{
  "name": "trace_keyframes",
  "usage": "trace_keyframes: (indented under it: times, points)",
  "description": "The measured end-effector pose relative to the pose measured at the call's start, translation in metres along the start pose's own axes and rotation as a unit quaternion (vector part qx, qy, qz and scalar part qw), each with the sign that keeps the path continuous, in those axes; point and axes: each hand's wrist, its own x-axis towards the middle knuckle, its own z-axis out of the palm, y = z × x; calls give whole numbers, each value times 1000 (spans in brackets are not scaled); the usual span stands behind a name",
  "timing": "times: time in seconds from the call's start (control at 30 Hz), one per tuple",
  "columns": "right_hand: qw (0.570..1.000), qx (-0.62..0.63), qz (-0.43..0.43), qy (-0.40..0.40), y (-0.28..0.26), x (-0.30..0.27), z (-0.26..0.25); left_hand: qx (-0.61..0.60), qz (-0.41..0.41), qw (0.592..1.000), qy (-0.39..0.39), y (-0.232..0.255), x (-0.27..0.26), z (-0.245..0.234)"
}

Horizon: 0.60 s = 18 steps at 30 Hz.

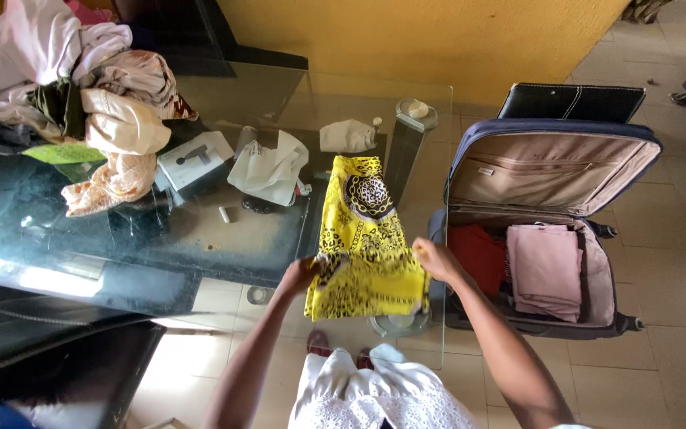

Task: The person is folding several pieces of clothing on a glass table and packing them into an open suitcase on the floor.

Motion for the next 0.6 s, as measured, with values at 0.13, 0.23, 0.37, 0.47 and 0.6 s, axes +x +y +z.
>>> trace_keyframes:
  times: [0.13, 0.23, 0.37, 0.47, 0.6]
  points:
    - [995, -42, 43, 84, -13, 49, 8, 41, -32, 997, 54, 22, 48, -8]
    - [980, -54, -45, 185, -13, 52, 24, 35, -48, 995, 78, 31, 46, -11]
    - [992, -98, -63, 39, -30, 3, 30, 268, 149, 950, 54, 7, 11, -5]
    - [987, -104, -80, -91, -53, -54, 28, 295, 223, 922, -117, 17, -32, -14]
    - [962, -172, -207, 53, -30, -94, 63, 235, 339, 903, -124, 15, -63, -23]
